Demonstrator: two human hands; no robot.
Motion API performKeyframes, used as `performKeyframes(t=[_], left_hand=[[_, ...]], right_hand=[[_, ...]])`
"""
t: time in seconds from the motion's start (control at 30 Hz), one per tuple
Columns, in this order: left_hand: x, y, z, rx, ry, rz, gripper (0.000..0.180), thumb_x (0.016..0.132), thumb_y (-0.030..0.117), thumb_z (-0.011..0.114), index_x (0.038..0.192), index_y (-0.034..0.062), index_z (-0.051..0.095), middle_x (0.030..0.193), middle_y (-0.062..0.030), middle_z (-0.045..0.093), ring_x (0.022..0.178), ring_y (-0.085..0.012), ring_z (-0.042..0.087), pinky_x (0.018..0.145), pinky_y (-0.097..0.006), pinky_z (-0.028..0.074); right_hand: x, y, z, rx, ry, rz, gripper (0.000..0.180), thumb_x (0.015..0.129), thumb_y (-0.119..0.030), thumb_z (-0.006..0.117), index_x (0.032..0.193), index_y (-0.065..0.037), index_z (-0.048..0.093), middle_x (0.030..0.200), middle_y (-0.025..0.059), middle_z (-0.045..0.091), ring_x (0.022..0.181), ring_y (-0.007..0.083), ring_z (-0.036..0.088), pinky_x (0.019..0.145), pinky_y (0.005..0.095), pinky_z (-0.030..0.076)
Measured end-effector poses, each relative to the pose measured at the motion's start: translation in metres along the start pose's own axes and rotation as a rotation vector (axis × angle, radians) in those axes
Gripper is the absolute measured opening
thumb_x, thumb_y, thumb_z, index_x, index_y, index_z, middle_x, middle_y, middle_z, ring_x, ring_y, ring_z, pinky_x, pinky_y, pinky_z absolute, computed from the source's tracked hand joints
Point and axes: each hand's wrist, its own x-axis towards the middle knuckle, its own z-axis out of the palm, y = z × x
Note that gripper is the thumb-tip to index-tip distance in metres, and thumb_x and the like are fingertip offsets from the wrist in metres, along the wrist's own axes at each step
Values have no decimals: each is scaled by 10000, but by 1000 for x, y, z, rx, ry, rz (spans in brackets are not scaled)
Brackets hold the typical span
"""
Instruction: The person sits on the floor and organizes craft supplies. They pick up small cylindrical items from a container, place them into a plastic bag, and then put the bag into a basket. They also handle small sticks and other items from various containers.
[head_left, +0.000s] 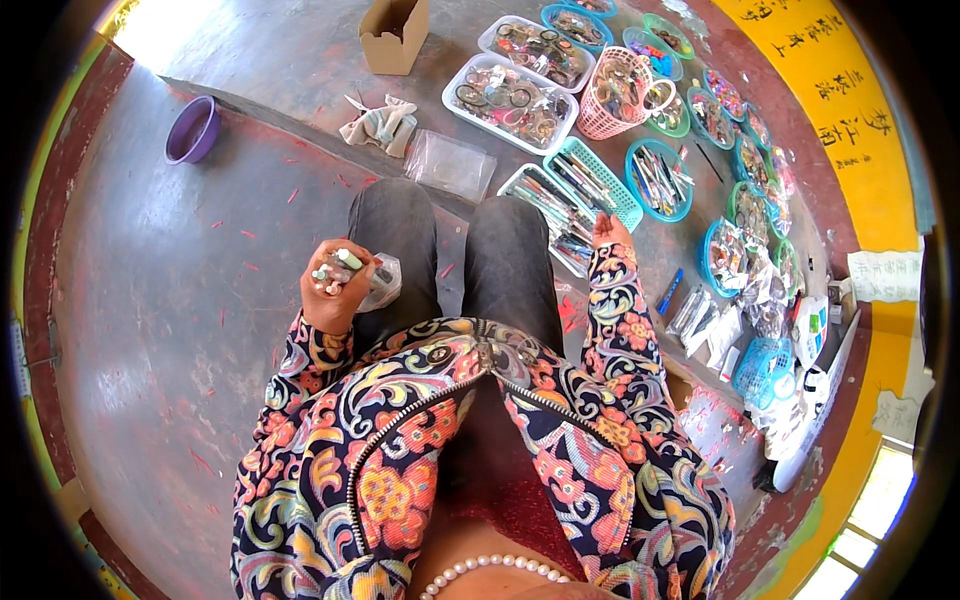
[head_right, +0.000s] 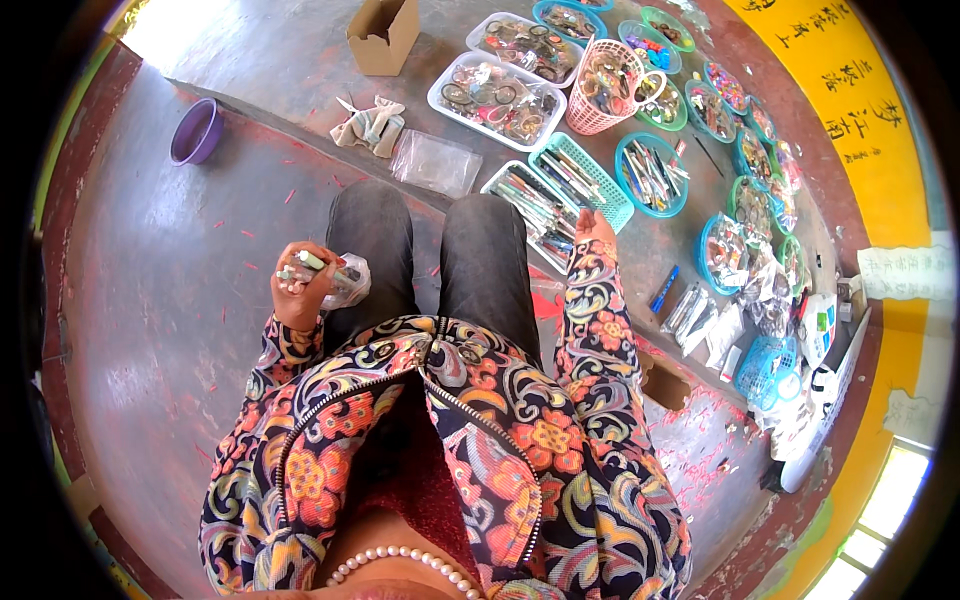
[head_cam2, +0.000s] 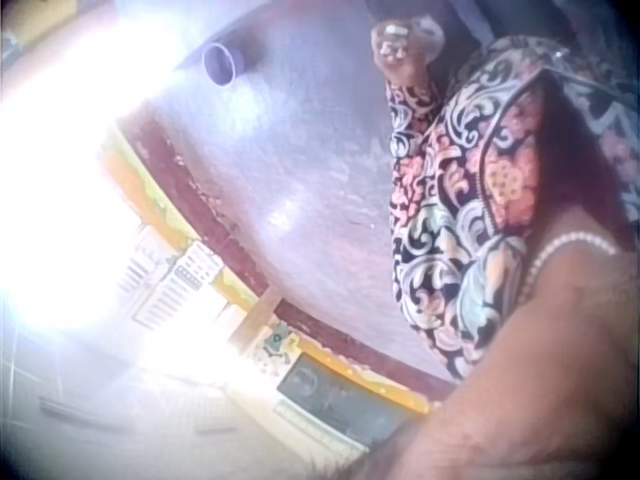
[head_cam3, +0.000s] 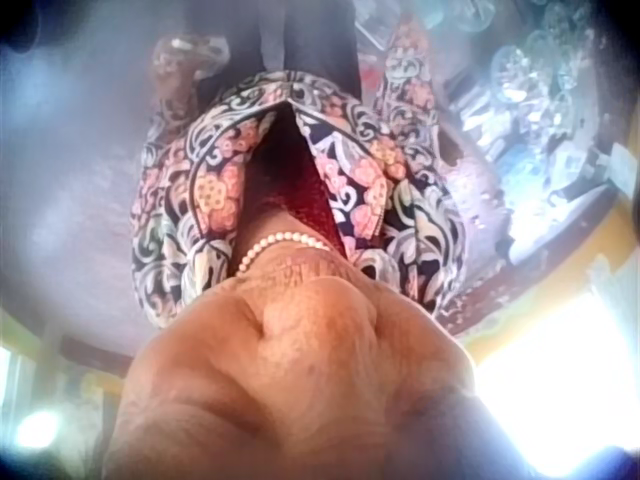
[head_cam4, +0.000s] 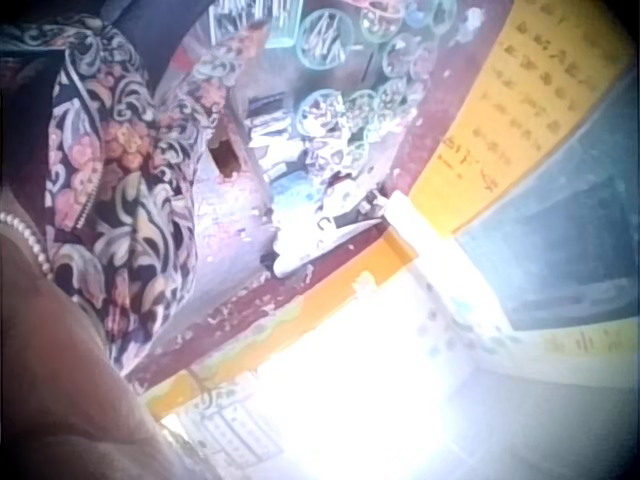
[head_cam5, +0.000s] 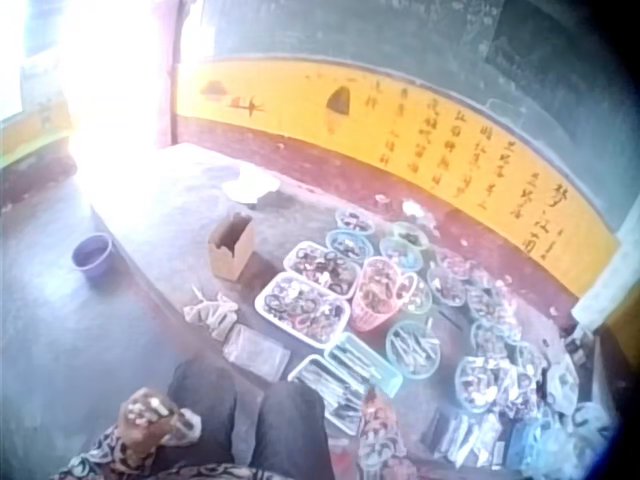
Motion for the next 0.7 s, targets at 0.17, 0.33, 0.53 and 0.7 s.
performKeyframes(t=[0.17,0.33,0.53,0.7], left_hand=[[2,1,2,-3,-6,-19,180,705,-74,542,866,0,517,822,-72,563,764,-142,548,713,-256,418],[8,-5,-4,129,-80,165,193,703,-79,545,875,9,530,859,-68,547,801,-135,530,729,-246,405],[-2,4,-4,54,0,-21,266,698,-29,611,949,22,538,849,-35,550,771,-104,517,708,-230,412],[-2,-5,-6,-20,21,-35,331,683,-10,658,987,22,531,834,-16,560,761,-91,525,693,-225,429]], right_hand=[[39,-15,3,-181,-41,68,189,856,-51,442,1004,67,432,910,164,580,797,241,589,712,310,505],[33,-3,-10,-378,-237,97,180,841,-107,506,954,31,483,807,120,586,685,187,581,551,273,467],[-107,46,55,-439,-360,-76,169,839,-100,470,964,-22,553,823,73,601,678,160,595,522,240,449],[-208,68,107,-657,-768,-268,138,836,-111,525,936,-35,580,834,51,622,694,109,592,542,190,414]])
